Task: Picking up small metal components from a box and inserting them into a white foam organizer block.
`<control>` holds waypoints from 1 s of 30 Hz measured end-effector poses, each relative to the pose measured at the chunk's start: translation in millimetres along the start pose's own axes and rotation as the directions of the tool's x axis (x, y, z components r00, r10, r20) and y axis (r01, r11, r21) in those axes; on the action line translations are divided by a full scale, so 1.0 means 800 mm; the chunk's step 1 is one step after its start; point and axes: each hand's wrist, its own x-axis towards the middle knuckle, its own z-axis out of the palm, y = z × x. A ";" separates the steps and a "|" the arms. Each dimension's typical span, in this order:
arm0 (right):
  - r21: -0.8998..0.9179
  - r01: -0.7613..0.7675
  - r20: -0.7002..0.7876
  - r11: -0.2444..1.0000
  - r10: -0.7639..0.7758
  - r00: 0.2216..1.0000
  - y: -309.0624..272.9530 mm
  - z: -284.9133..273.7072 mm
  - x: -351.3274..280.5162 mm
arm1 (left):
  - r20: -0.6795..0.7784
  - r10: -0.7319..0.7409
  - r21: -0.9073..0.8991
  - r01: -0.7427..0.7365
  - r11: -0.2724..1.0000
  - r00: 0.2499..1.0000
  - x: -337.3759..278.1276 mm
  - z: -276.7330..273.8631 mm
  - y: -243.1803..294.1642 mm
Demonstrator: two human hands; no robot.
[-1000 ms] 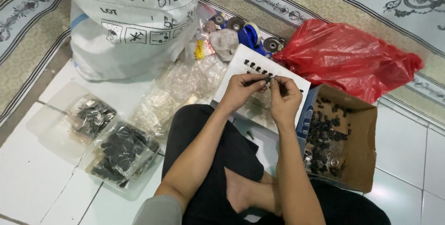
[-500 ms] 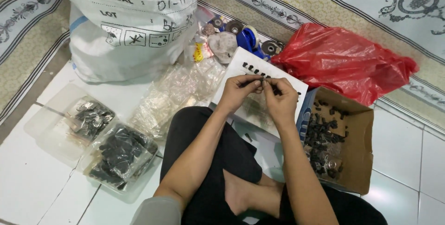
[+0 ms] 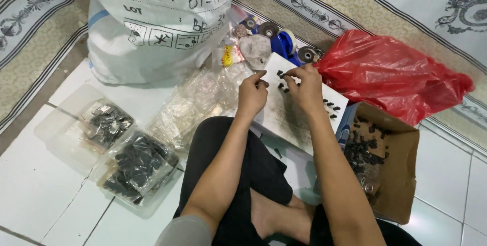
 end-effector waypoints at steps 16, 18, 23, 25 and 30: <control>-0.179 -0.032 0.079 0.983 0.047 0.996 0.012 0.056 -0.010 | 0.161 -0.076 0.253 0.033 0.967 0.984 -0.007 0.013 0.008; -0.199 -0.026 0.076 0.980 0.042 0.996 0.013 0.057 -0.009 | 0.165 -0.068 0.258 0.024 0.966 0.984 -0.009 0.015 0.009; -0.194 -0.040 0.073 0.980 0.055 0.996 0.007 0.054 -0.012 | 0.149 -0.073 0.264 0.031 0.964 0.986 -0.007 0.016 0.006; -0.189 -0.042 0.071 0.981 0.056 0.996 0.004 0.051 -0.012 | 0.151 -0.074 0.257 0.033 0.966 0.986 -0.006 0.016 0.006; -0.120 -0.051 0.030 0.991 0.055 0.998 0.001 0.029 -0.016 | 0.132 -0.072 0.230 0.040 0.972 0.989 -0.006 0.016 0.005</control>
